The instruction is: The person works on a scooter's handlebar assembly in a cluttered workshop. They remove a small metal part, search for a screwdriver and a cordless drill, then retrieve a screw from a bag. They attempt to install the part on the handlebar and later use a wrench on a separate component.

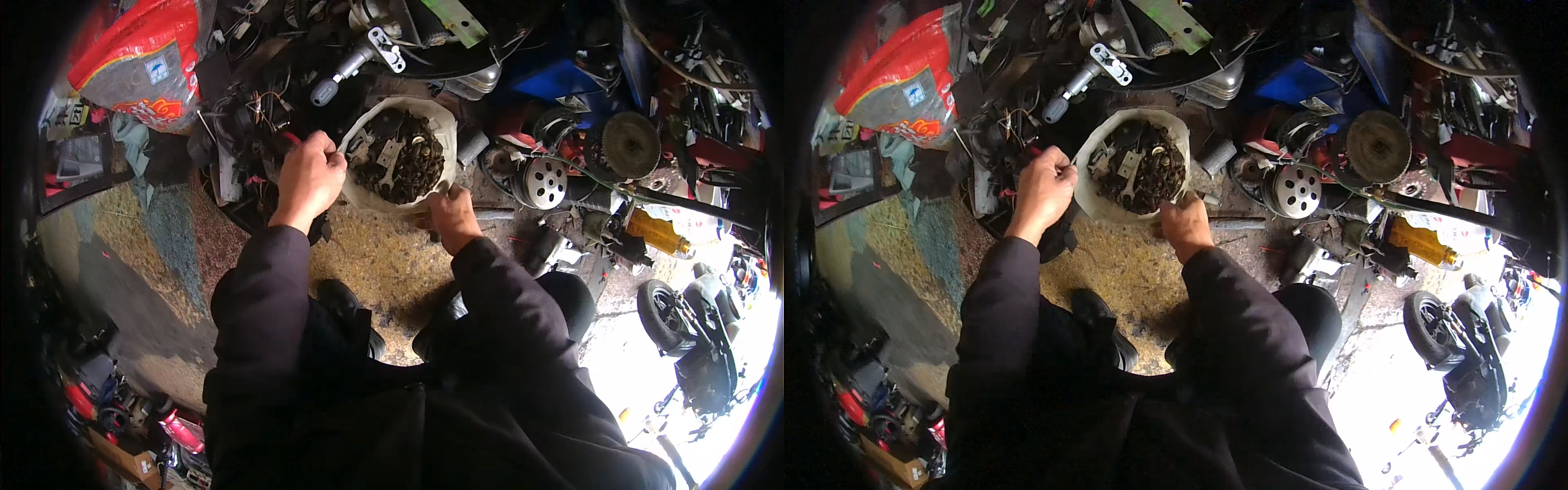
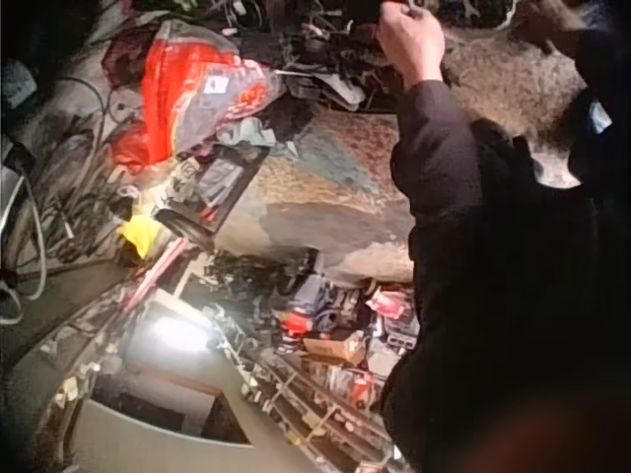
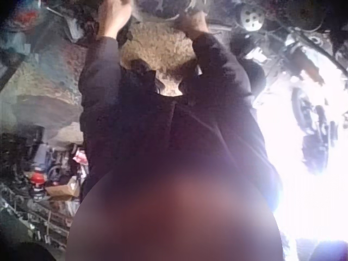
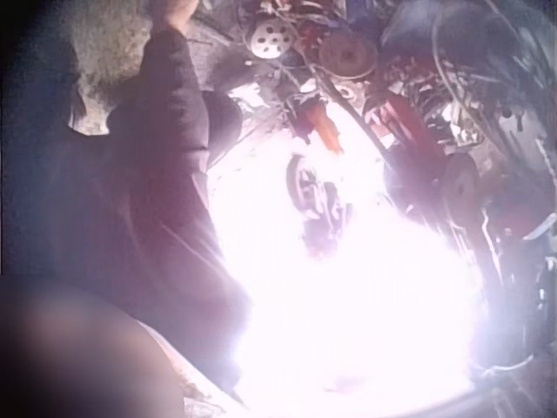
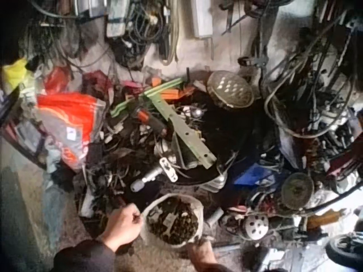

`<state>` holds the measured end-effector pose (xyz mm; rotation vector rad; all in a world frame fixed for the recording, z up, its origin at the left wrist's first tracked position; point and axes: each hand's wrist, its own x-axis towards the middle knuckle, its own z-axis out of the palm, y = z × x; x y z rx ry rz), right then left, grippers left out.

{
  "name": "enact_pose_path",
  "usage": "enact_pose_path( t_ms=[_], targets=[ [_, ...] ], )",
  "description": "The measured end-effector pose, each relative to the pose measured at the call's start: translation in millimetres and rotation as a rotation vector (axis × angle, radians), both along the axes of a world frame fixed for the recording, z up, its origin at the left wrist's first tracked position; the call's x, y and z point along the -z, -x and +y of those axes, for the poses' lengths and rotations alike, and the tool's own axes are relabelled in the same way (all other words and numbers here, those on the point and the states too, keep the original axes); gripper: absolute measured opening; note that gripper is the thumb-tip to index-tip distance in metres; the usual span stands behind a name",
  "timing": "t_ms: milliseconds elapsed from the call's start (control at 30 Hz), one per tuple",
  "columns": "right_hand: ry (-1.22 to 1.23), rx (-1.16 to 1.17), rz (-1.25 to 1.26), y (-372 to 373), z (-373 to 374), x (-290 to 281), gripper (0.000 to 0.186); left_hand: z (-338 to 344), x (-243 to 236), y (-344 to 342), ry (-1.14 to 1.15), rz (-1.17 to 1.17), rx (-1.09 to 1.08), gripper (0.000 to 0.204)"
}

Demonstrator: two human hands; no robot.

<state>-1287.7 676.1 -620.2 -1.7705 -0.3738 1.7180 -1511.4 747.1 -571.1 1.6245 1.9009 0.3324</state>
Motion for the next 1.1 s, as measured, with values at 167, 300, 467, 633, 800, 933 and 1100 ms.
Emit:
enact_pose_path(
  t_ms=[167, 300, 467, 633, 800, 933, 1100],
  targets=[
    [-0.084, 0.104, 0.222, -14, -18, 7, 0.031, -8, 12, -10, -0.064, -0.175, 0.043, 0.013],
    [-0.091, 0.087, 0.280, -24, -24, 8, 0.032, -7, 12, -16, -0.095, -0.174, 0.006, 0.014],
    [-0.089, 0.012, 0.256, -28, -26, 7, 0.039, -3, 10, -21, -0.145, -0.154, 0.011, 0.014],
    [-0.110, 0.070, 0.283, -31, -31, 9, 0.040, -6, 9, -27, -0.178, -0.140, 0.039, 0.009],
    [-0.053, 0.097, 0.310, -39, -38, 12, 0.047, -17, 4, -36, -0.226, -0.133, 0.093, 0.009],
    [-0.051, 0.097, 0.331, -43, -43, 13, 0.048, -23, 4, -43, -0.249, -0.152, 0.121, 0.012],
    [-0.055, 0.063, 0.292, -44, -46, 14, 0.048, -26, 7, -47, -0.315, -0.189, 0.138, 0.015]
  ],
)
